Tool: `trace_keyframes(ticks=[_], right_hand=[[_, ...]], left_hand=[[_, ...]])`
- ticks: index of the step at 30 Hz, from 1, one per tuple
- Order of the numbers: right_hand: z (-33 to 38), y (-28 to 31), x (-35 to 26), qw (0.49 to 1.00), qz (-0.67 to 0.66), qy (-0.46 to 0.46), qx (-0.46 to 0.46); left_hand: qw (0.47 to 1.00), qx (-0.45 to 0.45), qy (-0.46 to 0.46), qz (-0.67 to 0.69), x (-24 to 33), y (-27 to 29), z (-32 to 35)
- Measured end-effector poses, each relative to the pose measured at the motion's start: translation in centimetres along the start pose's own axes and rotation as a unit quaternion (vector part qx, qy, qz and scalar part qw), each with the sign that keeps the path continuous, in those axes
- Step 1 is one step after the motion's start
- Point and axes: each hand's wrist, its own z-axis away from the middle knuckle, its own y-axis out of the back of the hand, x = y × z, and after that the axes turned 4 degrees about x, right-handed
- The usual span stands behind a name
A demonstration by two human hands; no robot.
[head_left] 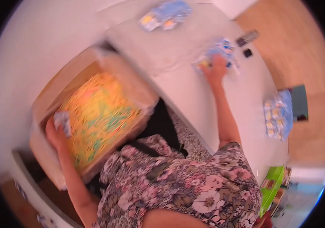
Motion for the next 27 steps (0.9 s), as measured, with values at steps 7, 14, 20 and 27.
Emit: trace_keyframes(ticks=[7,14,20,27], right_hand=[[2.0,9.4,-9.1,0.976,-0.216,0.018,0.005],[0.1,13.7,-25.1,0.860,-0.464,0.184,-0.106],[-0.7,6.1,-36.7,0.740,-0.528,0.300,-0.288],[0.0,2.8,-43.4,0.785,-0.279,0.455,-0.315]], left_hand=[[0.999,0.008,0.043,-0.025,7.1,1.1,0.2],[0.991,0.060,0.061,0.099,7.4,1.0,0.0],[0.905,-0.011,0.134,0.404,8.8,1.6,-0.2],[0.855,-0.041,0.163,0.491,9.9,1.9,0.1]])
